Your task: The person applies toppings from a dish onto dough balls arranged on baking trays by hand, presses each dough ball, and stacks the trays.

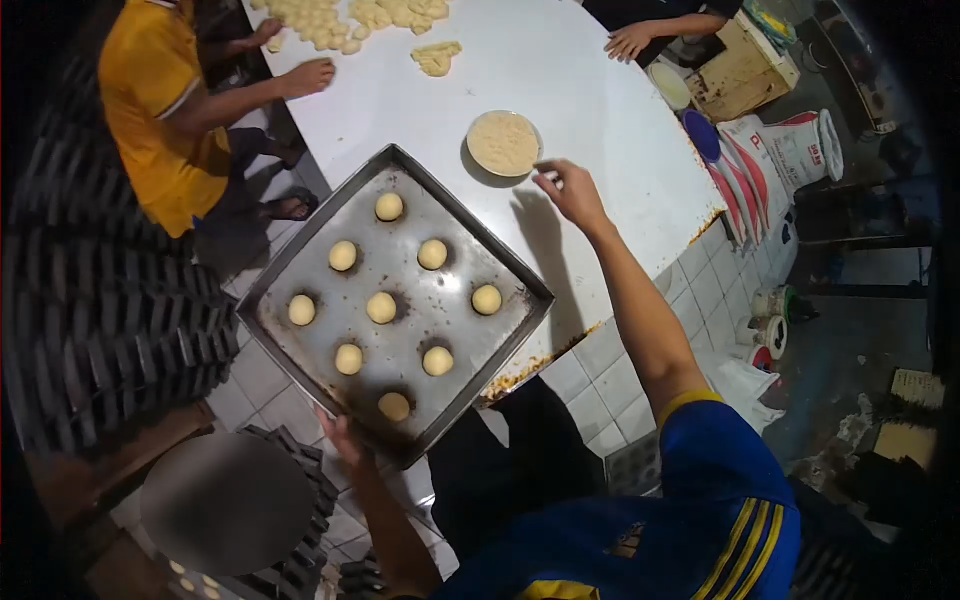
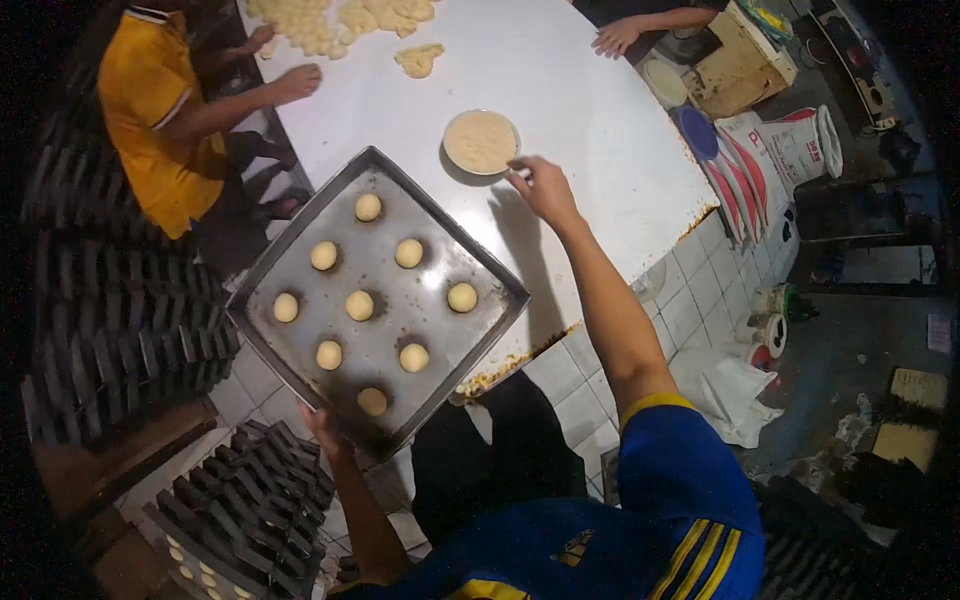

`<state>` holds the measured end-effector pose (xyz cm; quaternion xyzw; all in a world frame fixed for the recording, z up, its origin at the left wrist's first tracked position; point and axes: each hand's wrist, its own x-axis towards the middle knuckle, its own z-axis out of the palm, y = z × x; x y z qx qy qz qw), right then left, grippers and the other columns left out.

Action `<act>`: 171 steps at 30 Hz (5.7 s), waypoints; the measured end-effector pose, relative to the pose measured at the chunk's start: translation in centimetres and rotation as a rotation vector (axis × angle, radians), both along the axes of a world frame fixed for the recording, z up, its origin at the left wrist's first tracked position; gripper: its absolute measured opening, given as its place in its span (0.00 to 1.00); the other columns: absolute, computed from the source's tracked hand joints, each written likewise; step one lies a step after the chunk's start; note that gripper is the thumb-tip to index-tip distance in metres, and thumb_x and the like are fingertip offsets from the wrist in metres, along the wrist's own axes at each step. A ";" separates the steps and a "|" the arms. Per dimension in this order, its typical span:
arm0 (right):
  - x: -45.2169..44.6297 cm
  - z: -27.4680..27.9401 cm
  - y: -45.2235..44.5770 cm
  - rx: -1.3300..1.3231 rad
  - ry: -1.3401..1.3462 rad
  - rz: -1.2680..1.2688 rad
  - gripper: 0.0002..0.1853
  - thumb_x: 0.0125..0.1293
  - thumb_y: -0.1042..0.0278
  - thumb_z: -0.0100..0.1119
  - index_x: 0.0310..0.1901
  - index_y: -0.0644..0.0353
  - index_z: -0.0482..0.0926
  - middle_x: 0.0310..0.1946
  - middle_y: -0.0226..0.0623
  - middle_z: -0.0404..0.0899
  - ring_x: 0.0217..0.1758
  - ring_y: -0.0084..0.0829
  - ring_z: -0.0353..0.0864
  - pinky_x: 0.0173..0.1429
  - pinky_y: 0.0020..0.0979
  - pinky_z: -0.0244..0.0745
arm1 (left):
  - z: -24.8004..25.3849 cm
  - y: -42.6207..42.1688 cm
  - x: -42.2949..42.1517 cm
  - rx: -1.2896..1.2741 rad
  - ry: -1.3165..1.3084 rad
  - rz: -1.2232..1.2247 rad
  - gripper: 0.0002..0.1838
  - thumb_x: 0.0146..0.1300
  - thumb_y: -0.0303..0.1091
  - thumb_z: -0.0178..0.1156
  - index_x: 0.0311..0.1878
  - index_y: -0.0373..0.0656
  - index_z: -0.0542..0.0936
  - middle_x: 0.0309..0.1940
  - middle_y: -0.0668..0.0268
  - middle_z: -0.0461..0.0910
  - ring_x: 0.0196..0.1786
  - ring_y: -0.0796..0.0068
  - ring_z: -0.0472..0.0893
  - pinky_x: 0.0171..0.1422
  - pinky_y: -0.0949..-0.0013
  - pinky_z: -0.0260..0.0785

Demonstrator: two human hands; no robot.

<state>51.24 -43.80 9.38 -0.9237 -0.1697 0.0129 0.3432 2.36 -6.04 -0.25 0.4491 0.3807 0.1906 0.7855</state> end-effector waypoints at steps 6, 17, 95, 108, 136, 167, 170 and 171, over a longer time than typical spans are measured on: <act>5.6 -2.9 5.6 -0.402 -0.202 0.115 0.13 0.72 0.59 0.66 0.47 0.57 0.91 0.43 0.50 0.89 0.47 0.53 0.89 0.55 0.47 0.84 | -3.8 3.0 -3.1 0.023 0.163 0.020 0.37 0.70 0.36 0.66 0.81 0.43 0.67 0.65 0.62 0.78 0.64 0.63 0.79 0.69 0.59 0.72; 8.3 -2.6 6.1 -0.142 0.038 0.127 0.17 0.71 0.59 0.73 0.51 0.65 0.93 0.36 0.44 0.94 0.39 0.31 0.94 0.49 0.32 0.85 | 0.2 0.1 1.1 0.004 0.314 0.174 0.41 0.62 0.28 0.59 0.82 0.39 0.66 0.71 0.57 0.76 0.70 0.58 0.77 0.75 0.58 0.69; -11.3 -8.3 29.0 -0.322 -0.496 0.879 0.20 0.78 0.53 0.62 0.66 0.50 0.83 0.62 0.32 0.82 0.59 0.42 0.78 0.62 0.43 0.74 | -0.6 0.6 1.8 0.058 0.262 0.123 0.40 0.63 0.28 0.58 0.82 0.40 0.68 0.70 0.59 0.78 0.65 0.63 0.79 0.71 0.60 0.73; 5.5 -5.3 12.8 -0.604 -0.496 0.138 0.20 0.73 0.45 0.67 0.56 0.47 0.93 0.52 0.46 0.91 0.50 0.50 0.91 0.54 0.45 0.85 | -0.3 0.6 1.9 0.044 0.224 0.098 0.45 0.60 0.28 0.56 0.85 0.36 0.63 0.75 0.55 0.73 0.72 0.61 0.75 0.78 0.64 0.66; -23.5 -8.4 29.9 -0.061 -0.427 1.168 0.10 0.64 0.65 0.77 0.47 0.48 0.92 0.41 0.22 0.86 0.44 0.32 0.80 0.48 0.34 0.75 | -2.3 0.9 1.1 0.146 0.104 0.044 0.47 0.63 0.40 0.64 0.84 0.31 0.62 0.75 0.52 0.75 0.76 0.63 0.74 0.82 0.62 0.64; 6.2 -4.4 12.8 -0.281 -0.048 0.060 0.20 0.71 0.49 0.73 0.56 0.53 0.93 0.45 0.45 0.94 0.45 0.35 0.94 0.55 0.36 0.85 | -2.1 0.7 1.1 0.110 0.081 0.047 0.43 0.68 0.26 0.58 0.87 0.32 0.58 0.78 0.51 0.71 0.77 0.62 0.73 0.83 0.61 0.63; 5.8 -4.3 12.3 -0.312 -0.136 0.061 0.20 0.72 0.52 0.74 0.57 0.56 0.93 0.45 0.43 0.95 0.47 0.27 0.91 0.58 0.32 0.83 | -1.8 0.9 1.1 0.126 0.052 0.034 0.44 0.66 0.26 0.57 0.86 0.33 0.59 0.76 0.52 0.74 0.75 0.63 0.76 0.81 0.62 0.65; 6.0 -4.4 12.0 -0.280 -0.123 0.082 0.19 0.71 0.52 0.73 0.56 0.54 0.93 0.47 0.43 0.94 0.50 0.30 0.92 0.60 0.33 0.82 | -1.6 1.0 1.3 0.127 0.033 0.011 0.44 0.65 0.26 0.57 0.86 0.33 0.60 0.75 0.53 0.76 0.73 0.63 0.77 0.79 0.63 0.67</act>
